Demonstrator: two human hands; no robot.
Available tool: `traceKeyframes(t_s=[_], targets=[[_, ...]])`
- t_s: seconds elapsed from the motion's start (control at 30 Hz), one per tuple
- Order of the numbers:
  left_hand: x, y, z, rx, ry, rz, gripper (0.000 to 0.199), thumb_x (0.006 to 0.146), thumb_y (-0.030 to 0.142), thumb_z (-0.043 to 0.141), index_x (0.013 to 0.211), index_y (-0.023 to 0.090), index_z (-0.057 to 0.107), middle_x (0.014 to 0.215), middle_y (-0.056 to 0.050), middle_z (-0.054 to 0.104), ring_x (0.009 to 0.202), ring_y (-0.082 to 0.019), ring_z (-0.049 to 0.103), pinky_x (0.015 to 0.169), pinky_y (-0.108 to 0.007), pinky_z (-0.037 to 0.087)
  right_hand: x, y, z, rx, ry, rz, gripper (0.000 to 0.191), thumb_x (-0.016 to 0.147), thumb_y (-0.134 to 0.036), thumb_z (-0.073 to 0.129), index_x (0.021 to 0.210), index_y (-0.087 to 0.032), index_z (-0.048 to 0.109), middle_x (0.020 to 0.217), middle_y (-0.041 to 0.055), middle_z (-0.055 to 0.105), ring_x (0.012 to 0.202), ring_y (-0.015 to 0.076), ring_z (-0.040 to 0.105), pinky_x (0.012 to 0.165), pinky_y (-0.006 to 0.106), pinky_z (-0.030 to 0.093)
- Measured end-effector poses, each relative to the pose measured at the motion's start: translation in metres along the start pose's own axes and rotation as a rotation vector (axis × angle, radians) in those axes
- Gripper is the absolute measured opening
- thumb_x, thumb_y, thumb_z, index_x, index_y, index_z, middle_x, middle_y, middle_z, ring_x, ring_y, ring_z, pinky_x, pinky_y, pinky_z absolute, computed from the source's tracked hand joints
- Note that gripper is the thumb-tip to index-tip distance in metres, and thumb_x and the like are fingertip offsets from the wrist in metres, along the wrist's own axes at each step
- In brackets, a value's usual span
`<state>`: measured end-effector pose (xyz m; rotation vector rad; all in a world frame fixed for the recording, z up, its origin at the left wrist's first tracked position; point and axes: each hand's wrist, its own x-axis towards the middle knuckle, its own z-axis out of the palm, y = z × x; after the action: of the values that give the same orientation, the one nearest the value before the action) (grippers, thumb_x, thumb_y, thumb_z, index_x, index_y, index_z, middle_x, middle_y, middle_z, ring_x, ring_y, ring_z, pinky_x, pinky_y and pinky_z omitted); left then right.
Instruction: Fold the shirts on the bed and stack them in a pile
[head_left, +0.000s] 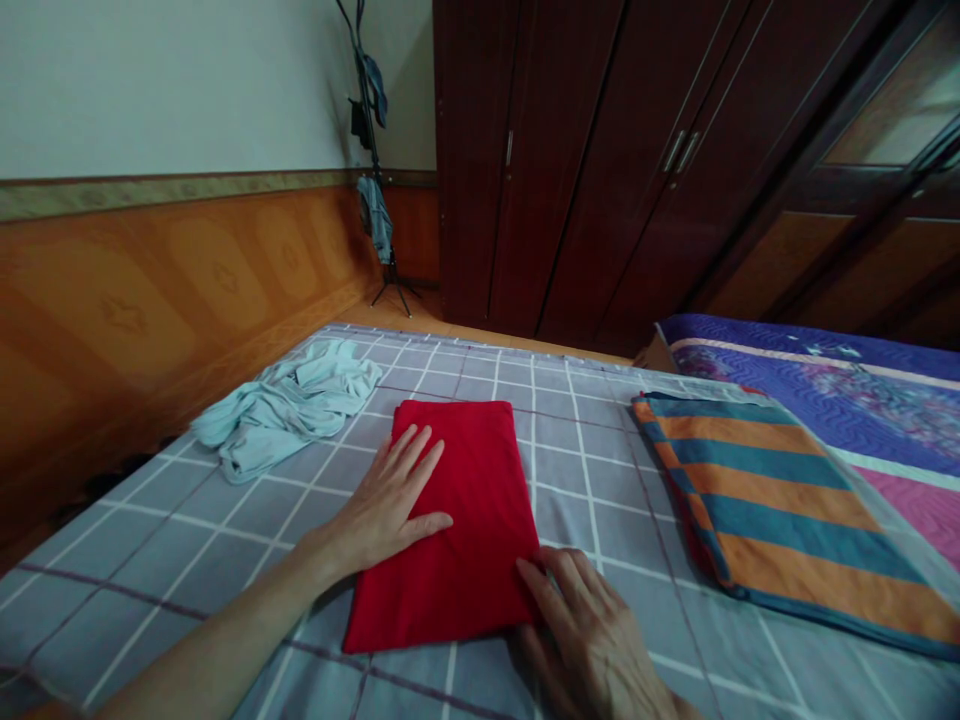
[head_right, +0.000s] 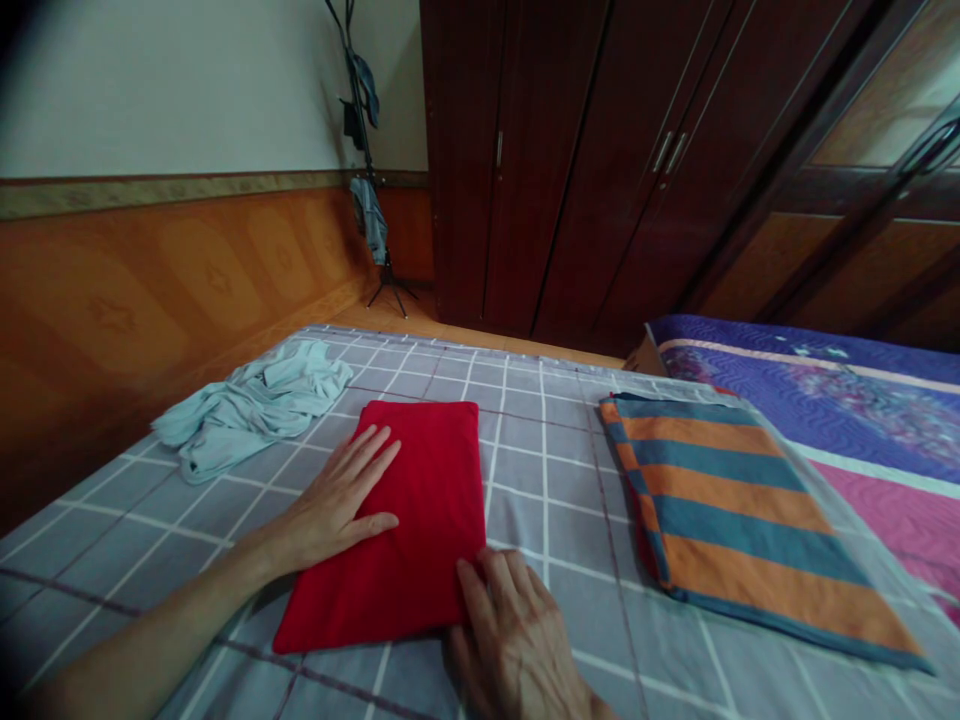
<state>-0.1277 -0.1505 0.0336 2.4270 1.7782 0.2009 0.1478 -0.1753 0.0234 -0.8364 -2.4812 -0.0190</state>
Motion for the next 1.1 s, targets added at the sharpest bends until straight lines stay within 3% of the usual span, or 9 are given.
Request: traceKeyframes(t_s=[0.13, 0.23, 0.47, 0.67, 0.9, 1.1], targets=[[-0.007, 0.026, -0.008, -0.058, -0.090, 0.217, 0.084, 0.085, 0.069, 0.034, 0.150, 0.020, 0.009, 0.156, -0.010, 0.007, 0.143, -0.029, 0.002, 0.116, -0.050, 0.010, -0.001, 0.002, 0.000, 0.026, -0.061, 0.087, 0.041, 0.070, -0.010, 0.050, 0.111, -0.012, 0.054, 0.088, 0.0101, 0.060, 0.075, 0.0231, 0.056, 0.062, 0.037, 0.052], [-0.009, 0.036, -0.005, -0.076, -0.191, 0.279, 0.085, 0.084, 0.070, 0.036, 0.150, 0.024, 0.007, 0.157, -0.009, 0.003, 0.143, -0.032, 0.000, 0.115, -0.053, 0.010, -0.002, 0.003, 0.003, 0.047, -0.116, 0.138, 0.050, 0.063, -0.008, 0.049, 0.113, -0.013, 0.052, 0.088, 0.0091, 0.059, 0.076, 0.0234, 0.057, 0.064, 0.036, 0.051], [-0.008, 0.034, 0.002, -0.063, -0.236, 0.265, 0.083, 0.085, 0.069, 0.037, 0.149, 0.028, 0.004, 0.157, -0.007, -0.001, 0.142, -0.033, -0.003, 0.114, -0.055, 0.009, -0.005, 0.009, 0.008, -0.013, -0.204, 0.217, 0.052, 0.069, -0.015, 0.051, 0.121, -0.013, 0.047, 0.087, 0.0074, 0.063, 0.071, 0.0211, 0.061, 0.063, 0.033, 0.047], [-0.009, 0.034, 0.004, -0.044, -0.225, 0.260, 0.085, 0.085, 0.066, 0.043, 0.149, 0.029, 0.001, 0.157, -0.005, -0.002, 0.142, -0.032, -0.003, 0.114, -0.054, 0.009, -0.002, 0.006, 0.010, 0.017, -0.177, 0.215, 0.052, 0.064, -0.013, 0.048, 0.116, -0.012, 0.050, 0.081, 0.0056, 0.066, 0.064, 0.0201, 0.061, 0.058, 0.031, 0.045], [-0.010, 0.036, 0.002, -0.036, -0.234, 0.249, 0.083, 0.085, 0.067, 0.039, 0.149, 0.029, 0.003, 0.157, -0.006, -0.001, 0.142, -0.033, -0.001, 0.114, -0.054, 0.011, 0.001, -0.001, 0.011, 0.126, -0.213, 0.288, 0.057, 0.060, -0.012, 0.046, 0.116, -0.012, 0.053, 0.085, 0.0066, 0.067, 0.070, 0.0214, 0.062, 0.063, 0.032, 0.047], [-0.009, 0.037, 0.004, -0.021, -0.238, 0.244, 0.084, 0.085, 0.065, 0.043, 0.149, 0.030, 0.002, 0.157, -0.006, -0.001, 0.143, -0.031, -0.003, 0.114, -0.054, 0.010, 0.001, -0.002, 0.012, 0.135, -0.206, 0.260, 0.062, 0.057, -0.011, 0.047, 0.119, -0.012, 0.051, 0.088, 0.0065, 0.066, 0.073, 0.0215, 0.061, 0.066, 0.033, 0.047]])
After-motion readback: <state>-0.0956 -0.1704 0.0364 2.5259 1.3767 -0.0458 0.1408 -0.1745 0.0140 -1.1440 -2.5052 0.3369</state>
